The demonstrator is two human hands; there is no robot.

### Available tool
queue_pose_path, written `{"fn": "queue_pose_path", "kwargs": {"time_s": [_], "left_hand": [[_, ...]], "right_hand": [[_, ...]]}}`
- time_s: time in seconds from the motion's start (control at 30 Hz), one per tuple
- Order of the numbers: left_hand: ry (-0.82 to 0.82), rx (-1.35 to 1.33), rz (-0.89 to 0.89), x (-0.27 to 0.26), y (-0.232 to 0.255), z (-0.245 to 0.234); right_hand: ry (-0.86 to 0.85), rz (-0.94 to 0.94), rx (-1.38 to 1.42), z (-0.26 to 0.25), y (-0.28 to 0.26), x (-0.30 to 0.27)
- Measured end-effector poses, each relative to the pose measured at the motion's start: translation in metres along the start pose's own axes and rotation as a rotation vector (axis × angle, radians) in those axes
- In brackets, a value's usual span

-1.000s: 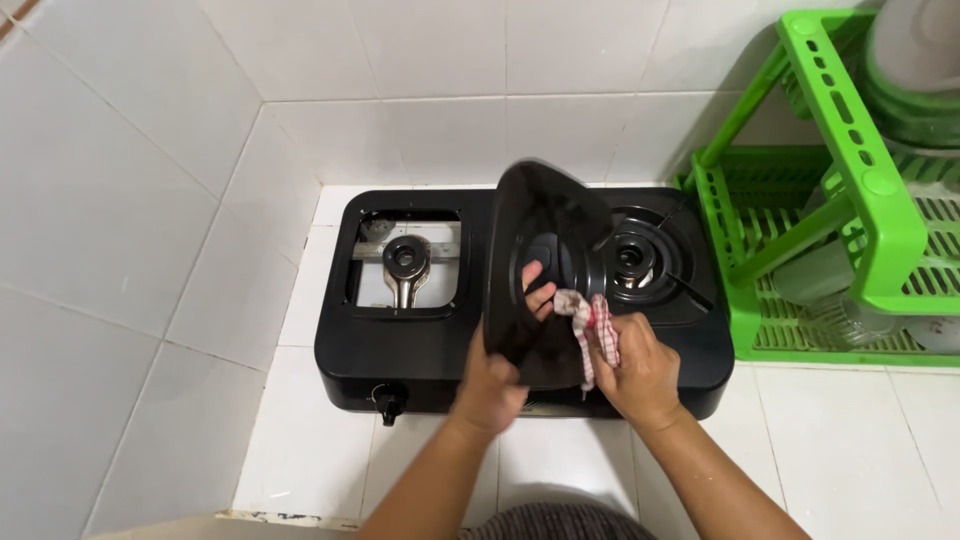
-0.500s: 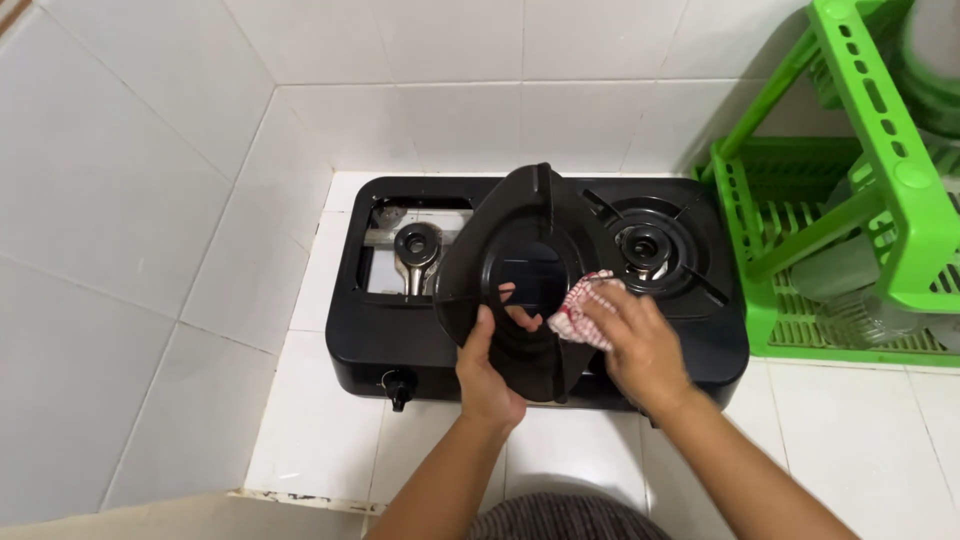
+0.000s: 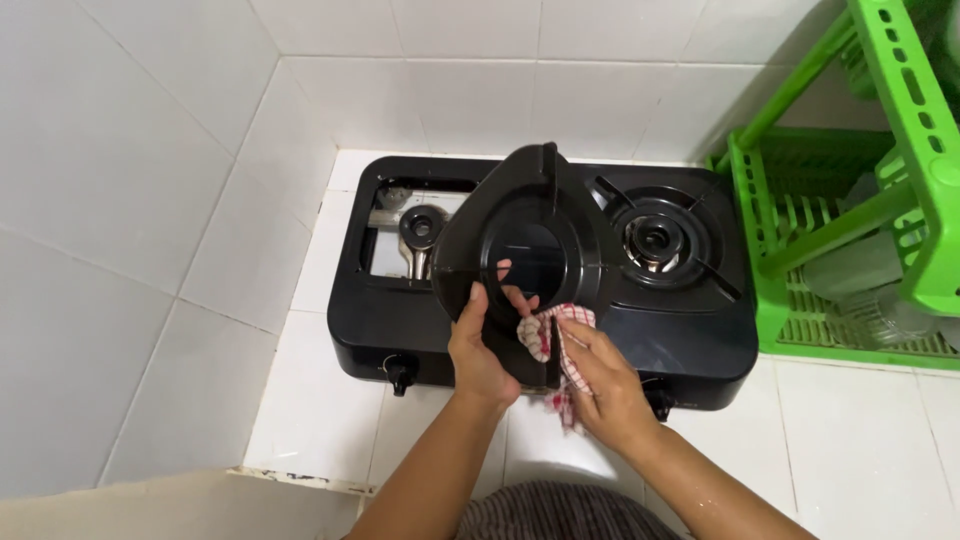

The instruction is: Cleaning a kitchen sink with a sponge and wiping down a stovetop with a cloth.

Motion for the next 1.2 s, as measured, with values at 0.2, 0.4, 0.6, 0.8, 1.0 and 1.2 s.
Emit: {"fn": "queue_pose_path", "kwargs": {"time_s": [0.2,0.4,0.6,0.8,1.0,1.2], "left_hand": [[-0.013,0.084,0.043,-0.001,0.003,0.002],[-0.061,0.065,0.114,0.004,0.005,0.008],[0.034,0.135,0.298,0.015,0.023,0.005],[0.013,0.351,0.409,-0.005,0.014,0.023],[0.014,0.098,0.133,-0.023,-0.016,0.026],[-0.039,0.133,0.222,-0.019,-0.006,0.019]], "right_hand": [[-0.12,0.072,-0.135,0.004,0.029,0.022],[0.027,0.043,0.083,0.02,0.007,-0.028],[-0.076,0.314,0.279,0.023,0.069,-0.075],[0.044,0.086,0.325,-0.004,-0.003,-0.032],[0.071,0.093,0.157,-0.002,-0.023,0.026],[0.087,0.369,0.416,0.014,0.0,0.007]]}}
Point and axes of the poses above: each hand's wrist, its own x-axis towards the middle knuckle, its own z-axis out of the palm, y = z × x, the point moved 8 cm from there along x, towards the middle knuckle, and after that the axes turned 13 degrees about z, right-handed, at the moved point
